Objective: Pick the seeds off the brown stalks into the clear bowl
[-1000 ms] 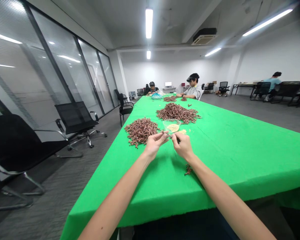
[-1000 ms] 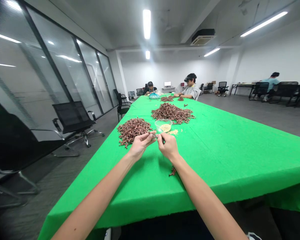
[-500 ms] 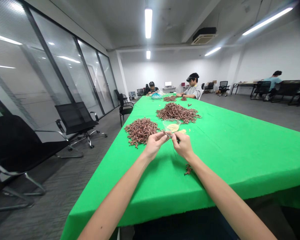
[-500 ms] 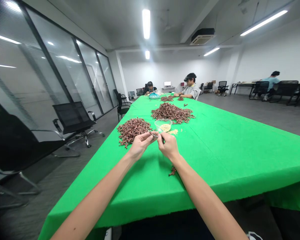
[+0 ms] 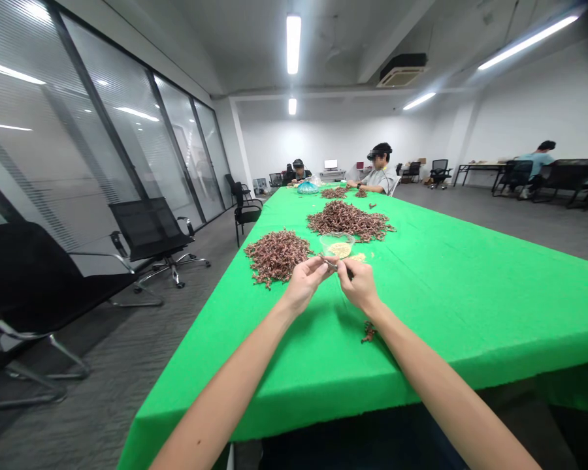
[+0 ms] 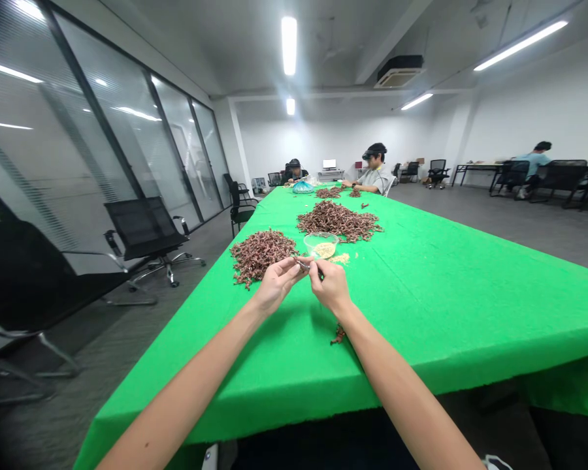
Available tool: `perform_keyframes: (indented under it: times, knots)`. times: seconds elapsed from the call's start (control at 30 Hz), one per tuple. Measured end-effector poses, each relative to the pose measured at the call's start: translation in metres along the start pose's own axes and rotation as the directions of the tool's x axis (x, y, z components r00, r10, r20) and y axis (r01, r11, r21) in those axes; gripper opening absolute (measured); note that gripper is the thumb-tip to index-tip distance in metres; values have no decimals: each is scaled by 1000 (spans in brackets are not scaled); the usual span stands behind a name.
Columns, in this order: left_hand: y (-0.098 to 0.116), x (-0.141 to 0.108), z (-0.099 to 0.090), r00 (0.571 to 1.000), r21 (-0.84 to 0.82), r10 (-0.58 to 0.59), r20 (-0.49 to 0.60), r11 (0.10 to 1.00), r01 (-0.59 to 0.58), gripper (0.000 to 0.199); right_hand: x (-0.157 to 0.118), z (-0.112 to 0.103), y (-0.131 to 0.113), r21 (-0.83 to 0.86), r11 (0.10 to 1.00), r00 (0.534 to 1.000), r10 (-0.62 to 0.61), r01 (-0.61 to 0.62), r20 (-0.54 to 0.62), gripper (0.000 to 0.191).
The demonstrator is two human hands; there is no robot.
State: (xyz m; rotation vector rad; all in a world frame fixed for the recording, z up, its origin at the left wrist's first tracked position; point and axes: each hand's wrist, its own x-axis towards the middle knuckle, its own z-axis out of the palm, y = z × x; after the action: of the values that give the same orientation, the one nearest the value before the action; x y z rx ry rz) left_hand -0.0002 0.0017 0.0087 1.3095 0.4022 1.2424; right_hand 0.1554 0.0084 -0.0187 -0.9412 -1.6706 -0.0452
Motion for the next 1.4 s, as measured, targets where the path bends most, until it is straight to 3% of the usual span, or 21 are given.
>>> perform_keyframes:
  times: [1.4]
  knots:
    - [-6, -2, 2, 999, -4, 20, -34, 1000, -21, 31, -1, 2, -1, 19, 999, 999, 38, -38, -4, 42]
